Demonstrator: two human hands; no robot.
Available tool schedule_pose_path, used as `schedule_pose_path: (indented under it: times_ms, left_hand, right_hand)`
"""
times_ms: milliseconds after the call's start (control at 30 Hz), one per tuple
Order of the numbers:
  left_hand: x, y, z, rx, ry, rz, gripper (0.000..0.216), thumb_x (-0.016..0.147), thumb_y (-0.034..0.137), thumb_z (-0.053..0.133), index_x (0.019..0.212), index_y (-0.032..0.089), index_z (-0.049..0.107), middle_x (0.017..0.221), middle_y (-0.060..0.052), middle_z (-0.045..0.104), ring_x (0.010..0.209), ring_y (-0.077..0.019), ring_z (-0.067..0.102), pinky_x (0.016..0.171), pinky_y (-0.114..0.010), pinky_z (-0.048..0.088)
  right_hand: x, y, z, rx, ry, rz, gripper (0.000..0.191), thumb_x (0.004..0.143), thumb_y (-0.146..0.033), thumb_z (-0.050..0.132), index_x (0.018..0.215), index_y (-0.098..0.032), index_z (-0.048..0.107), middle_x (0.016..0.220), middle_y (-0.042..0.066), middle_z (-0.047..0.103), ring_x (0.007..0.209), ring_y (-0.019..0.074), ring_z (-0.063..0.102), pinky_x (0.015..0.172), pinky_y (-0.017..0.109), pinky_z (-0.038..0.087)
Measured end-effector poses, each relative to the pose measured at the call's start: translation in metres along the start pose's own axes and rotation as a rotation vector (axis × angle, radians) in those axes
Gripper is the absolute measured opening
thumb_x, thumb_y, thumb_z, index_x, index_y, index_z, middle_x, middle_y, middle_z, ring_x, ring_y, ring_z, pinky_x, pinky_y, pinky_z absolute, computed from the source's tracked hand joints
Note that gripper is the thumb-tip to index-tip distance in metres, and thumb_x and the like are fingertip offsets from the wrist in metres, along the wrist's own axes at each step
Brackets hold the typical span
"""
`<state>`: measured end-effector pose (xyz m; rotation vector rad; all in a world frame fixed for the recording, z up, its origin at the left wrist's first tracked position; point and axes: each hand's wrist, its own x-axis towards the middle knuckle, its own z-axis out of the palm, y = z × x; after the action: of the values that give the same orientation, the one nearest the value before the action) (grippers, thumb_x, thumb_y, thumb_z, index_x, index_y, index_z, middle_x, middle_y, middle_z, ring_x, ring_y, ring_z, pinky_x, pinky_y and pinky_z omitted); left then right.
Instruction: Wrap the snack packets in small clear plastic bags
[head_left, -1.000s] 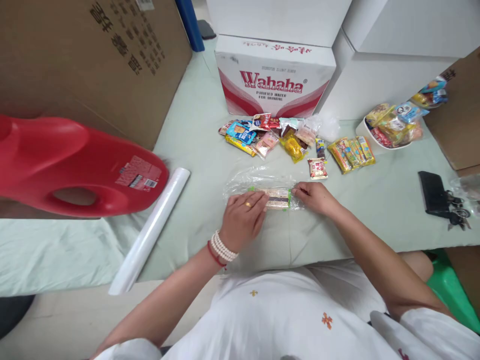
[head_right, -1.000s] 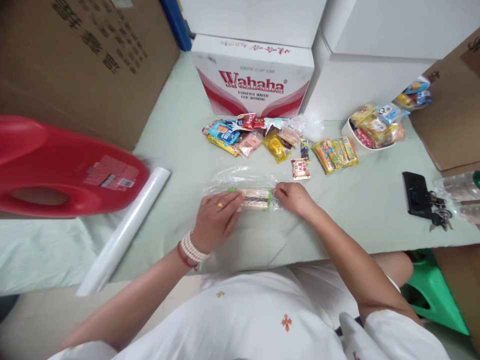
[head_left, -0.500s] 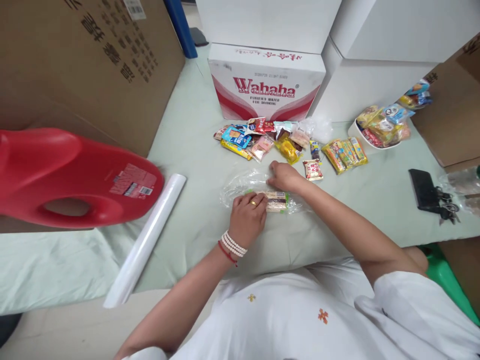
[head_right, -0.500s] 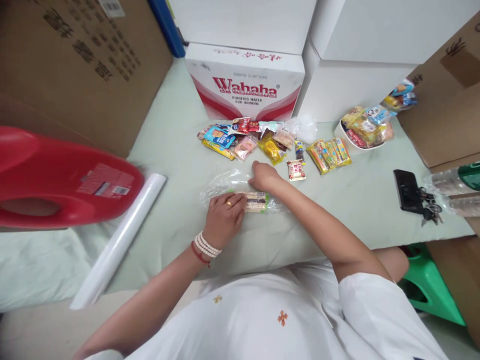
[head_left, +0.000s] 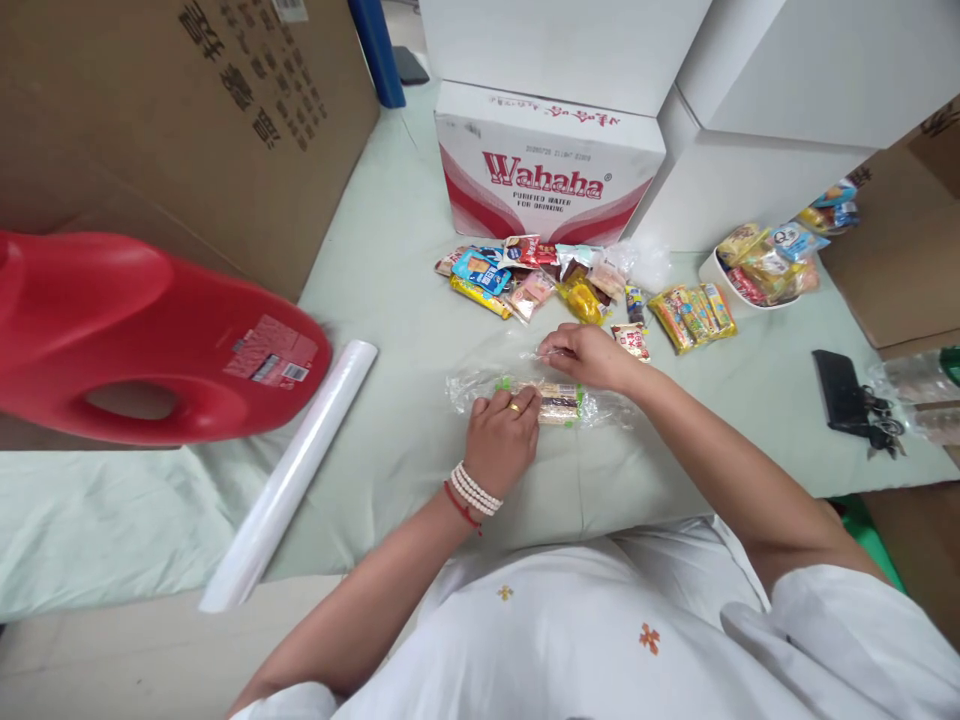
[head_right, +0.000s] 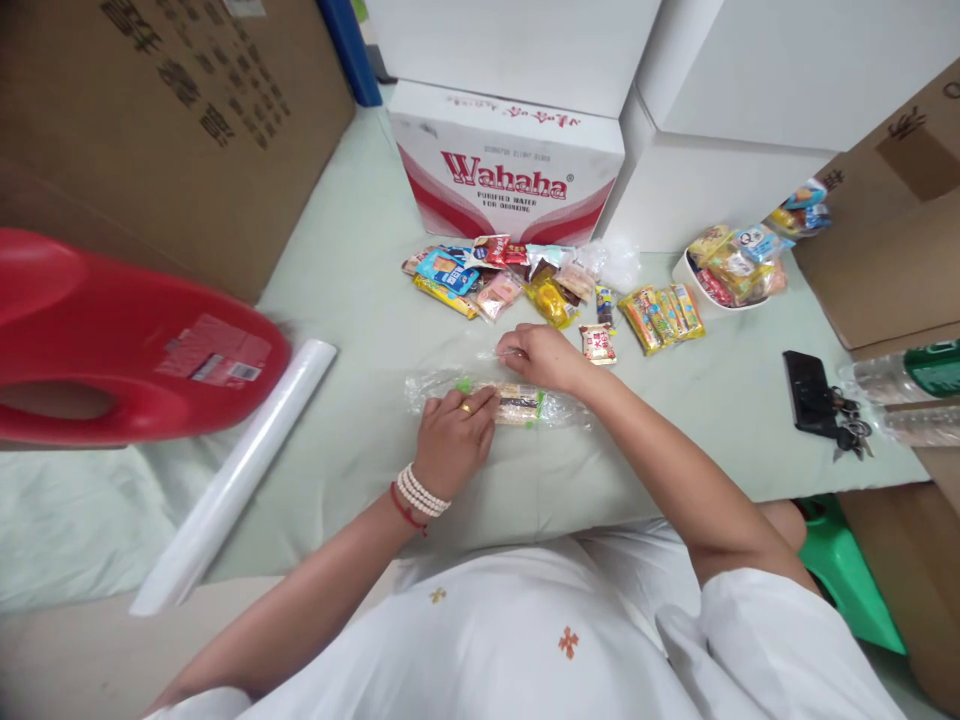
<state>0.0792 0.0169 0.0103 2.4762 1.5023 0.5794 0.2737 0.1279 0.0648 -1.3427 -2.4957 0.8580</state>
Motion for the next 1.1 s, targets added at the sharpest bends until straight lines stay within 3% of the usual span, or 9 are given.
schedule_pose_path:
  times_ms: [200, 333, 467, 533, 600, 767, 833, 967, 1100]
  left_hand:
    - [0.000, -0.012, -0.001, -0.117, -0.050, -0.008, 0.029, 0.095, 0.016, 0.049, 0.101, 0.017, 0.077, 0.103, -0.015, 0.079, 0.100, -0.0308, 0.068, 0.088, -0.050, 0.053]
    - [-0.011, -0.042, -0.017, -0.417, -0.077, 0.018, 0.035, 0.085, 0.012, 0.049, 0.102, 0.022, 0.077, 0.117, -0.008, 0.079, 0.107, -0.0253, 0.071, 0.096, -0.044, 0.057]
    - [-0.013, -0.074, -0.034, -0.689, 0.159, -0.382, 0.028, 0.086, 0.023, 0.048, 0.089, 0.022, 0.075, 0.103, -0.006, 0.080, 0.098, -0.0222, 0.073, 0.089, -0.037, 0.059]
    - [-0.003, -0.083, -0.034, -0.623, 0.387, -0.638, 0.028, 0.091, 0.031, 0.047, 0.096, 0.020, 0.071, 0.103, -0.006, 0.078, 0.098, -0.0203, 0.071, 0.088, -0.034, 0.057]
    - [0.012, -0.084, -0.027, -0.493, 0.472, -0.729, 0.034, 0.095, 0.044, 0.049, 0.110, 0.020, 0.068, 0.113, -0.008, 0.075, 0.106, -0.0213, 0.068, 0.097, -0.036, 0.054]
    - [0.023, -0.065, -0.010, -0.212, 0.158, -0.505, 0.041, 0.075, 0.056, 0.074, 0.099, 0.022, 0.071, 0.125, -0.016, 0.069, 0.125, -0.0378, 0.058, 0.106, -0.054, 0.048]
    - [0.013, -0.060, -0.016, -0.220, 0.074, -0.461, 0.026, 0.077, 0.047, 0.072, 0.086, 0.022, 0.071, 0.109, -0.013, 0.072, 0.112, -0.0340, 0.064, 0.097, -0.049, 0.053]
    - [-0.003, -0.055, -0.043, -0.506, 0.051, -0.646, 0.021, 0.081, 0.041, 0.067, 0.082, 0.021, 0.069, 0.070, 0.000, 0.065, 0.060, -0.0173, 0.061, 0.061, -0.031, 0.052]
    - [0.007, -0.029, -0.041, -0.586, 0.140, -0.612, 0.017, 0.086, 0.036, 0.064, 0.088, 0.020, 0.070, 0.074, 0.000, 0.067, 0.059, -0.0142, 0.060, 0.060, -0.027, 0.050]
  right_hand:
    - [-0.051, -0.025, 0.043, -0.205, -0.059, -0.165, 0.039, 0.103, -0.020, 0.047, 0.136, -0.026, 0.065, 0.101, 0.005, 0.059, 0.077, 0.0160, 0.054, 0.069, 0.025, 0.039]
    - [-0.069, -0.020, 0.071, -0.334, -0.070, -0.142, 0.055, 0.102, -0.012, 0.043, 0.152, -0.033, 0.050, 0.107, 0.006, 0.059, 0.089, 0.0196, 0.054, 0.072, 0.026, 0.037]
    - [-0.070, -0.026, 0.079, -0.443, -0.082, -0.150, 0.057, 0.101, -0.013, 0.047, 0.154, -0.035, 0.049, 0.113, 0.009, 0.060, 0.092, 0.0222, 0.053, 0.072, 0.029, 0.037]
    - [-0.068, -0.033, 0.078, -0.469, -0.093, -0.166, 0.056, 0.100, -0.014, 0.048, 0.152, -0.035, 0.052, 0.113, 0.010, 0.061, 0.092, 0.0233, 0.053, 0.072, 0.031, 0.037]
    - [-0.066, -0.039, 0.077, -0.486, -0.095, -0.168, 0.053, 0.100, -0.016, 0.049, 0.150, -0.034, 0.054, 0.112, 0.011, 0.061, 0.093, 0.0244, 0.054, 0.073, 0.033, 0.038]
    - [-0.064, -0.044, 0.075, -0.504, -0.104, -0.142, 0.050, 0.102, -0.020, 0.050, 0.149, -0.033, 0.056, 0.113, 0.012, 0.060, 0.094, 0.0254, 0.055, 0.072, 0.034, 0.039]
    - [-0.063, -0.043, 0.073, -0.484, -0.113, -0.145, 0.050, 0.103, -0.019, 0.049, 0.150, -0.034, 0.056, 0.113, 0.012, 0.060, 0.094, 0.0253, 0.055, 0.072, 0.033, 0.038]
    - [-0.062, -0.041, 0.071, -0.426, -0.125, -0.150, 0.051, 0.102, -0.016, 0.048, 0.148, -0.037, 0.057, 0.115, 0.011, 0.060, 0.095, 0.0254, 0.056, 0.072, 0.033, 0.038]
    - [-0.058, -0.041, 0.073, -0.384, -0.101, -0.158, 0.045, 0.103, -0.016, 0.049, 0.143, -0.032, 0.063, 0.115, 0.011, 0.061, 0.098, 0.0255, 0.055, 0.077, 0.033, 0.040]
